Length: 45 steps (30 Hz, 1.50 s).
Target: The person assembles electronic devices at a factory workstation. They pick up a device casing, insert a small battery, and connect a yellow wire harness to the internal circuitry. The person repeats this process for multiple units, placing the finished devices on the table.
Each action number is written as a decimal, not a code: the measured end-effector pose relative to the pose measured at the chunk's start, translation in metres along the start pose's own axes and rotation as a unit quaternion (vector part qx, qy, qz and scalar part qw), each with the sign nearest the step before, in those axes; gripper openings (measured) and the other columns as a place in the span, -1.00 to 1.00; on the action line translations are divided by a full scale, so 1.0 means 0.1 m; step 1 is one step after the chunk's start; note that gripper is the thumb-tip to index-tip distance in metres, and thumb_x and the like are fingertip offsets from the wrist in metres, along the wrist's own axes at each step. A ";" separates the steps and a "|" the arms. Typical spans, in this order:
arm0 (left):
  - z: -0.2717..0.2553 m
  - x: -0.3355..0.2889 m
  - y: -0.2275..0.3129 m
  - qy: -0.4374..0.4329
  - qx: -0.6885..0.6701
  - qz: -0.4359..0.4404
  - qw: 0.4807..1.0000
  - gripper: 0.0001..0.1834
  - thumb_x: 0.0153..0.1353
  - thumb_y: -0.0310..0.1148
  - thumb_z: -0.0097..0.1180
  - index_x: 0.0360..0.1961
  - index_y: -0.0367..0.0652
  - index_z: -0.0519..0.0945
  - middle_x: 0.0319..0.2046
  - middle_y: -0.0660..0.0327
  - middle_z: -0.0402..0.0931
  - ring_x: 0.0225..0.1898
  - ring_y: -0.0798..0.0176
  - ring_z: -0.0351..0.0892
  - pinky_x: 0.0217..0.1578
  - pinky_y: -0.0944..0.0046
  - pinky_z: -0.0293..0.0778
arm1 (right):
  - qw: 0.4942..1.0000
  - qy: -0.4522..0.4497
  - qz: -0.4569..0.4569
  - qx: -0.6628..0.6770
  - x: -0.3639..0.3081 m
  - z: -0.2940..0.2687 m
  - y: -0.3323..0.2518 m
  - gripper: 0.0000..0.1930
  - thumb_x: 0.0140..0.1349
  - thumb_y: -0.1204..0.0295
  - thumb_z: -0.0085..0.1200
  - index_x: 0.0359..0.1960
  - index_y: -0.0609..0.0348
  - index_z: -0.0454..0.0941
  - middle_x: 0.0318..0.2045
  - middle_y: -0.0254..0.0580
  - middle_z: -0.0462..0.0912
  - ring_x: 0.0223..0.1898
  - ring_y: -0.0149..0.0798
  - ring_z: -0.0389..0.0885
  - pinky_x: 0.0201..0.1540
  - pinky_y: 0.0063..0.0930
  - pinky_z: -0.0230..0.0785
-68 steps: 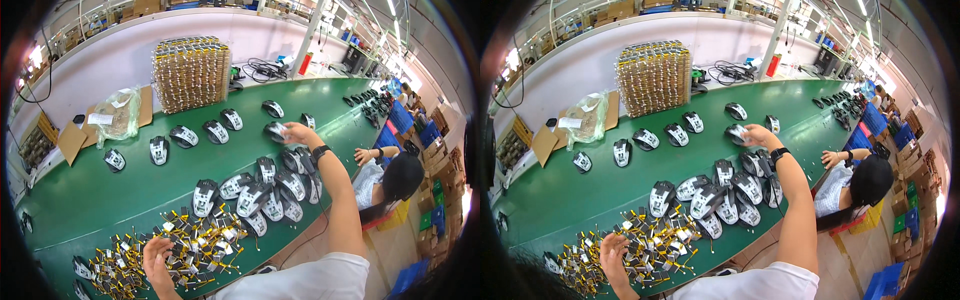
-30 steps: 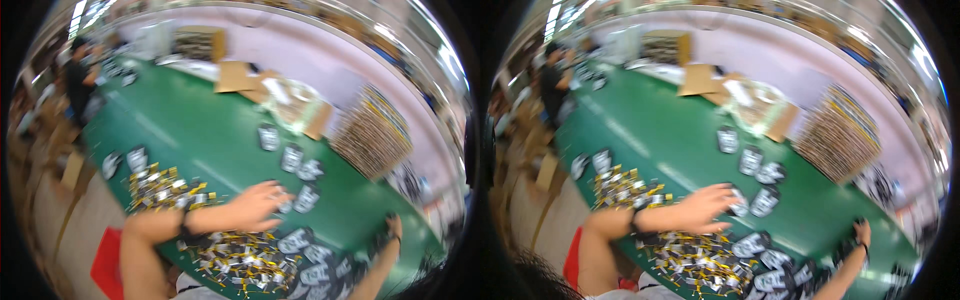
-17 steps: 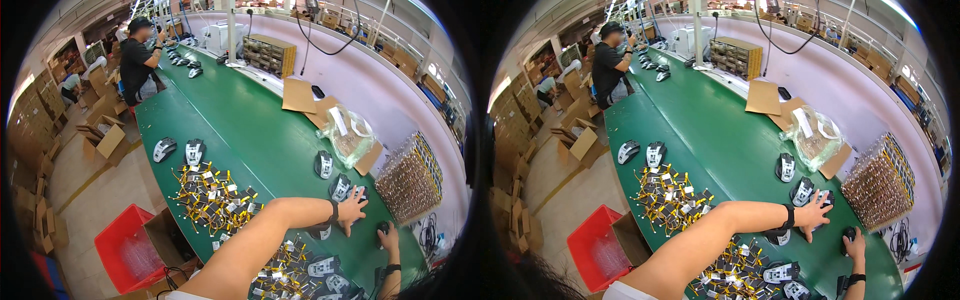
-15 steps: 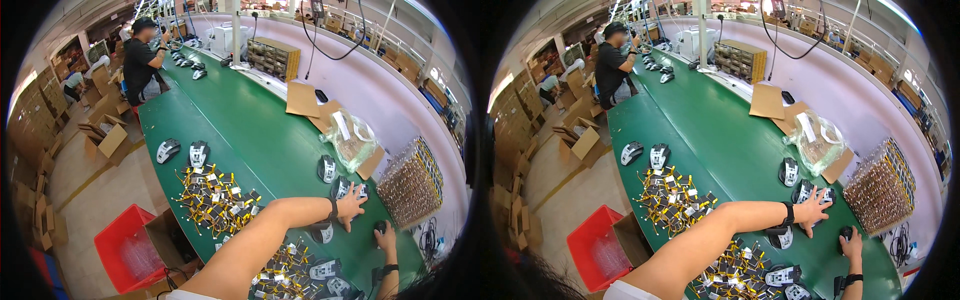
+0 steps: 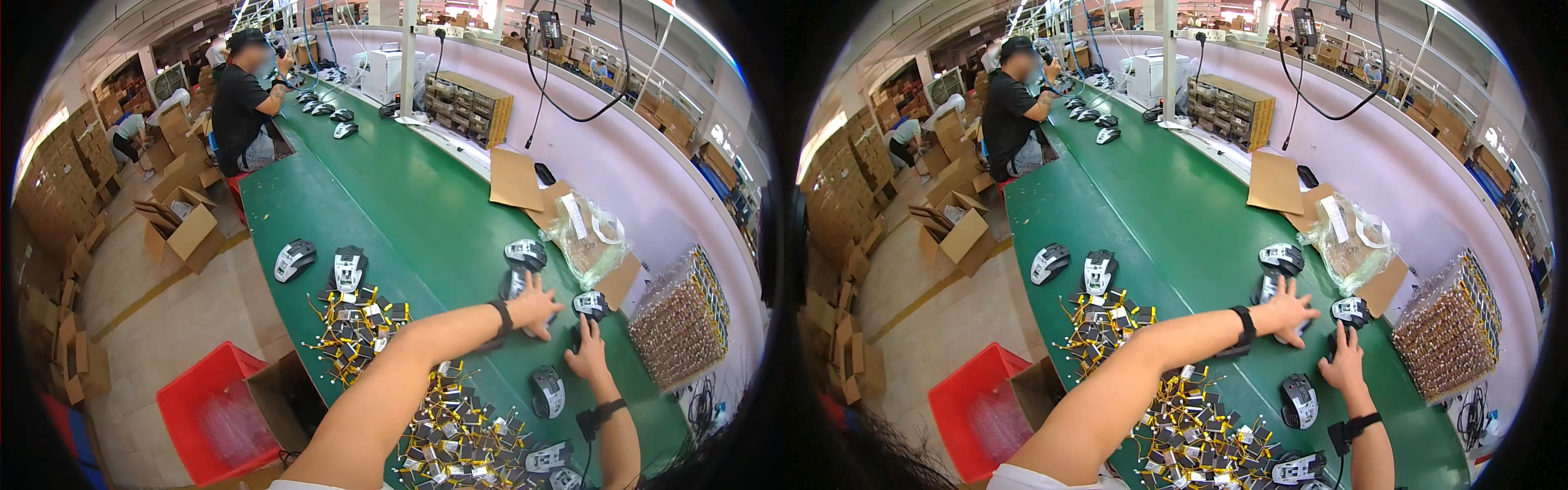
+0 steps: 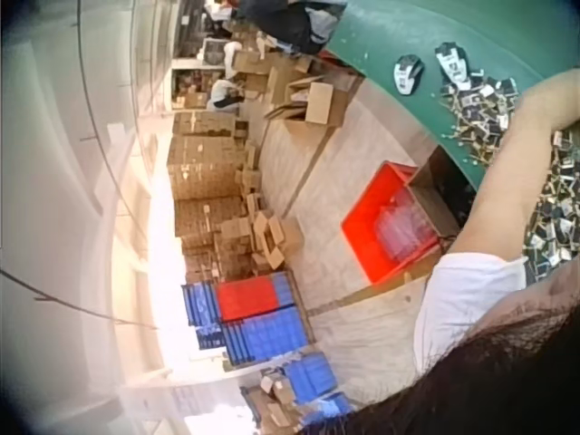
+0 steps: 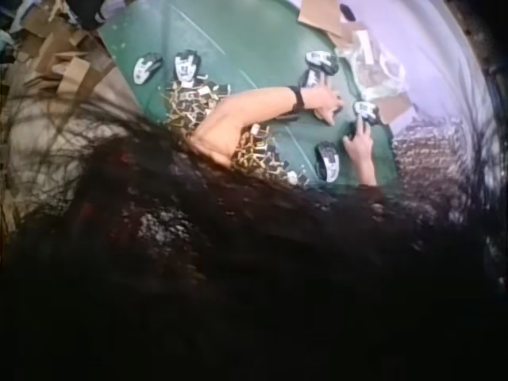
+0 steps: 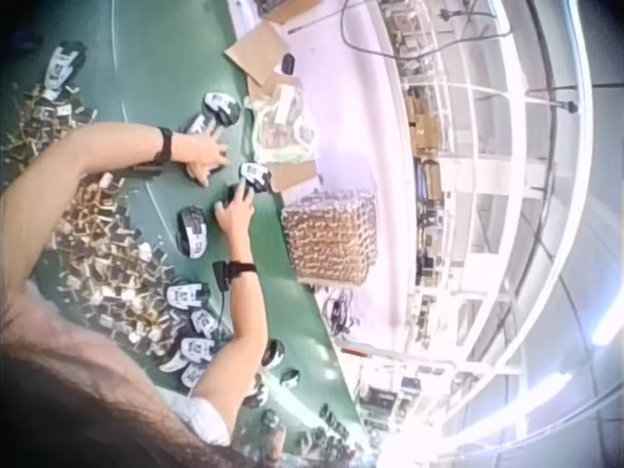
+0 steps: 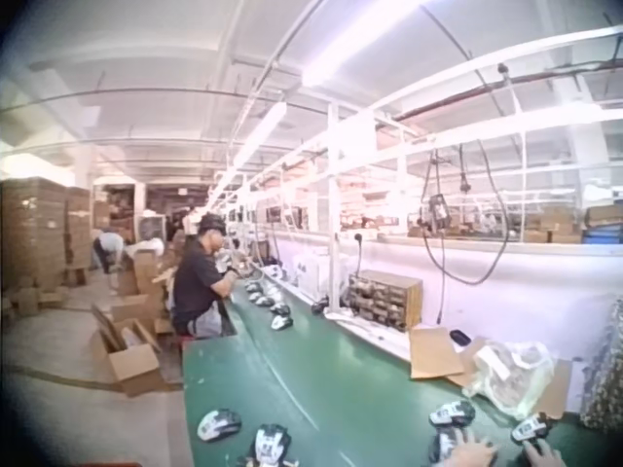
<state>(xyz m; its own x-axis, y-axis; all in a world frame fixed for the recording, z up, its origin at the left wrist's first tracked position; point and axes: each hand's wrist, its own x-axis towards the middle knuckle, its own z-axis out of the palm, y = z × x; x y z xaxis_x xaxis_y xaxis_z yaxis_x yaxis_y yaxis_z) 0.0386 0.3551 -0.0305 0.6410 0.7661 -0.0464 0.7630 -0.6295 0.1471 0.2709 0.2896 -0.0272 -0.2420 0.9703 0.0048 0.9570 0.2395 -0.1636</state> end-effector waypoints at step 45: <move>-0.42 -0.36 -0.68 0.067 -0.289 -0.069 0.952 -0.27 0.30 0.19 -0.03 0.28 -0.15 0.37 0.25 -0.05 0.36 0.23 -0.06 0.40 0.21 -0.12 0.31 | 0.986 0.051 0.006 0.158 -1.23 -0.84 -0.94 -0.20 0.08 0.16 0.30 0.29 0.23 0.21 -0.05 0.32 0.58 -0.04 0.28 0.58 0.03 -0.04 0.43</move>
<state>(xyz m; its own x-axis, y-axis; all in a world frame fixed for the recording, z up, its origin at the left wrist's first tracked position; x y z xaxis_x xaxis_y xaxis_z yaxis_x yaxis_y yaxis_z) -0.0399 0.3758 0.0029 0.4916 0.8707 0.0167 0.6408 -0.3746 0.6701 0.2245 0.1511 0.0706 -0.1980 0.9754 0.0974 0.8586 0.2205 -0.4629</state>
